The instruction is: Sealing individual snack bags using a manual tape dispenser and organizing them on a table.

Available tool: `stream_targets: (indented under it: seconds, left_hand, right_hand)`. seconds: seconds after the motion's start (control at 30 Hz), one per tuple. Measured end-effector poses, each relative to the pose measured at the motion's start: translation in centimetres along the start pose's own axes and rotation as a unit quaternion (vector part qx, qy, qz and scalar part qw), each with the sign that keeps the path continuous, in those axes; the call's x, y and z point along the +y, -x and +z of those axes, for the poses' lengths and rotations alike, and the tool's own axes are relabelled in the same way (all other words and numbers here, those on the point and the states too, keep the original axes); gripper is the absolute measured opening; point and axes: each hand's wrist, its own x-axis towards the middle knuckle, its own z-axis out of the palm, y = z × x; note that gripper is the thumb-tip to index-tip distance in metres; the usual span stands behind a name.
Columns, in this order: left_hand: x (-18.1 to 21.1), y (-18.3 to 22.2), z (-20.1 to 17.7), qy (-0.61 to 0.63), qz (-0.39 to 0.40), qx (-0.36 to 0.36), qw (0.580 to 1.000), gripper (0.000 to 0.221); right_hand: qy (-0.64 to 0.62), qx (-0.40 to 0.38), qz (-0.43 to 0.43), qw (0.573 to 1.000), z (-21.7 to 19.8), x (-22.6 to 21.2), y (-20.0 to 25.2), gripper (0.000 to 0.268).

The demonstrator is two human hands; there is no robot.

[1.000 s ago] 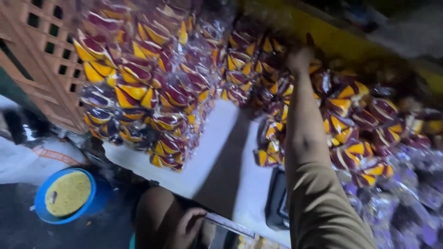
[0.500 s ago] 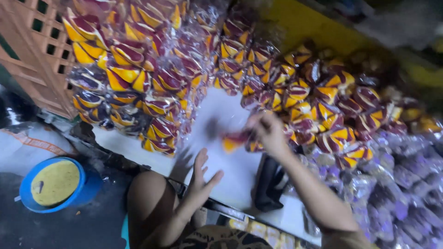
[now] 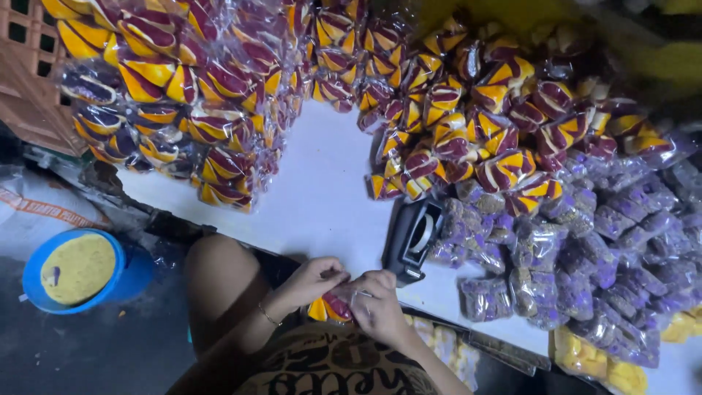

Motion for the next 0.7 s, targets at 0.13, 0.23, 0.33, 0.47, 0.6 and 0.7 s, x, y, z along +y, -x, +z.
stream_targets:
  seconds: [0.13, 0.23, 0.33, 0.47, 0.6, 0.7]
  left_hand:
    - [1.6, 1.6, 0.3, -0.027, 0.005, 0.002, 1.000, 0.022]
    - [1.7, 2.2, 0.8, -0.085, 0.044, 0.007, 0.995, 0.014]
    - [2.2, 2.2, 1.8, -0.080, 0.145, 0.047, 0.985, 0.023]
    - [-1.0, 2.0, 1.7, -0.110, 0.133, 0.035, 0.984, 0.022]
    - [-2.6, 2.4, 2.8, 0.033, 0.002, 0.057, 0.998, 0.049]
    - [-3.9, 2.7, 2.0, -0.091, -0.039, 0.072, 0.992, 0.058]
  right_hand:
    - [-0.213, -0.060, 0.348, 0.911, -1.7, -1.1, -1.6, 0.009]
    - [-0.332, -0.128, 0.395, 0.847, -1.7, 0.1, -1.1, 0.028]
    - [-0.377, 0.040, 0.434, 0.817, 1.0, 2.1, 0.8, 0.017]
    - [-0.397, 0.016, 0.445, 0.803, 1.5, 2.6, 2.1, 0.024]
    - [-0.297, -0.041, 0.404, 0.864, -0.9, -0.3, 0.9, 0.023]
    - [-0.121, -0.111, 0.311, 0.936, -0.1, -1.1, 1.7, 0.014]
